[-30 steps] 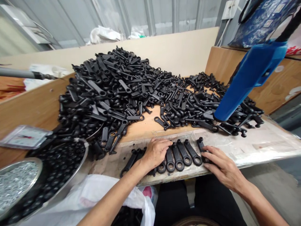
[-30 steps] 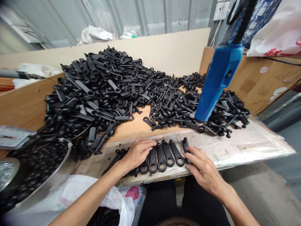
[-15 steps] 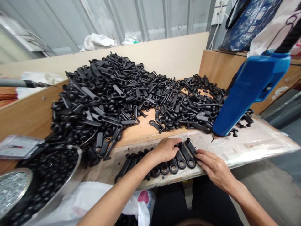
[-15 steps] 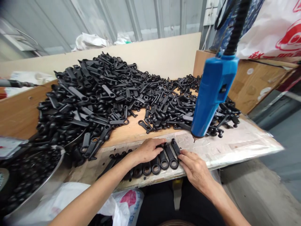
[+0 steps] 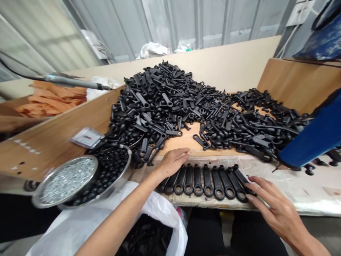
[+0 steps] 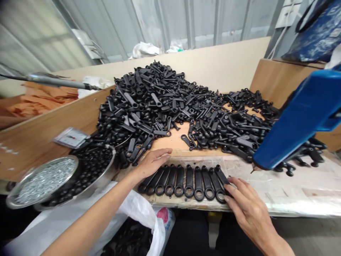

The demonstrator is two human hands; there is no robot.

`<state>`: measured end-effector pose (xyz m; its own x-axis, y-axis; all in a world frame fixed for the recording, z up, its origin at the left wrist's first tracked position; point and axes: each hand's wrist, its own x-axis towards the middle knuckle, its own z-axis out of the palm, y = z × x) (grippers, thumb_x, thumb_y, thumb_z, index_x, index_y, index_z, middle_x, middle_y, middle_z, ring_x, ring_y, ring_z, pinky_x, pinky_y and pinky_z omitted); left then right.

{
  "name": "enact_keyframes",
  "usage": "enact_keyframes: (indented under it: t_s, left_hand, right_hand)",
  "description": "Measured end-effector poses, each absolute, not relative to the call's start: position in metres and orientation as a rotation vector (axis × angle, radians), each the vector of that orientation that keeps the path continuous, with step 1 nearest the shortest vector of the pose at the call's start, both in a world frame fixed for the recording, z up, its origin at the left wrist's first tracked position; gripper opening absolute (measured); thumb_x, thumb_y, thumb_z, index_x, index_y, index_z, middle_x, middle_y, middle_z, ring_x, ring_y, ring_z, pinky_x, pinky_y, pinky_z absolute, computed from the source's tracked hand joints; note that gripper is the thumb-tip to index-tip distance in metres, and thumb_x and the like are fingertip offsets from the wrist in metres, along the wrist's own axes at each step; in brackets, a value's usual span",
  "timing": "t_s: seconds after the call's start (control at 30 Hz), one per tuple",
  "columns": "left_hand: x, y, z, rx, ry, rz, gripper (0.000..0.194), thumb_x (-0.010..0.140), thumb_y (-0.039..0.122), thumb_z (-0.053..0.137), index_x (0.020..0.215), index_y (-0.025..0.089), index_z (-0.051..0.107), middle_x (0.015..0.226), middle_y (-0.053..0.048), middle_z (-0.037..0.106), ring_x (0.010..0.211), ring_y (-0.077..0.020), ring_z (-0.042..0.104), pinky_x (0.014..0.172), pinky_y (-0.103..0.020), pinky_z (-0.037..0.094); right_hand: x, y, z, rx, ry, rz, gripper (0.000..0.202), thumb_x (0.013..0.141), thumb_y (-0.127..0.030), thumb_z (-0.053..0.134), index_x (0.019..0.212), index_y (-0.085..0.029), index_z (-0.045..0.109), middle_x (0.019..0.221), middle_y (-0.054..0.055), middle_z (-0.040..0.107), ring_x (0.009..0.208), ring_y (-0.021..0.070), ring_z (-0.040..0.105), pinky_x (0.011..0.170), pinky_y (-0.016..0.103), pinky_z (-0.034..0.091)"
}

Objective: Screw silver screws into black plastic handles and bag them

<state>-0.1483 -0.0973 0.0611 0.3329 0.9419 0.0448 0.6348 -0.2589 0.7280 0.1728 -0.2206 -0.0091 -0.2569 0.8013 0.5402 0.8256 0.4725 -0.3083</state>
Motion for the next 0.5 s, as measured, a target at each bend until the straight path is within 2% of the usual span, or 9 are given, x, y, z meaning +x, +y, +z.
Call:
enact_keyframes:
  t_s: [0.13, 0.37, 0.5]
  left_hand:
    - [-0.179, -0.1, 0.047, 1.847, 1.285, 0.65, 0.046, 0.084, 0.049, 0.041, 0.103, 0.015, 0.064, 0.111, -0.006, 0.064, 0.107, -0.0214, 0.056, 0.098, -0.037, 0.039]
    - [-0.19, -0.098, 0.03, 1.676, 1.05, 0.767, 0.05, 0.081, 0.053, 0.04, 0.097, 0.014, 0.067, 0.103, -0.006, 0.067, 0.1, -0.0209, 0.059, 0.096, -0.036, 0.04]
    - [-0.184, -0.096, 0.021, 1.534, 0.975, 0.852, 0.049, 0.081, 0.053, 0.04, 0.09, 0.013, 0.068, 0.096, -0.006, 0.069, 0.094, -0.0201, 0.06, 0.092, -0.034, 0.041]
  right_hand:
    - [0.142, -0.204, 0.008, -1.225, -2.164, -0.03, 0.02, 0.087, -0.023, 0.049, 0.105, -0.021, 0.059, 0.114, 0.009, 0.059, 0.106, 0.0243, 0.054, 0.088, 0.039, 0.046]
    - [0.067, -0.142, 0.049, -1.127, -2.452, 0.114, 0.026, 0.09, -0.019, 0.042, 0.107, -0.019, 0.06, 0.104, 0.009, 0.064, 0.095, 0.0207, 0.058, 0.084, 0.036, 0.048]
    - [0.041, -0.12, 0.059, -1.076, -2.597, 0.299, 0.026, 0.089, -0.02, 0.043, 0.108, -0.022, 0.06, 0.095, 0.005, 0.067, 0.086, 0.0179, 0.062, 0.075, 0.028, 0.049]
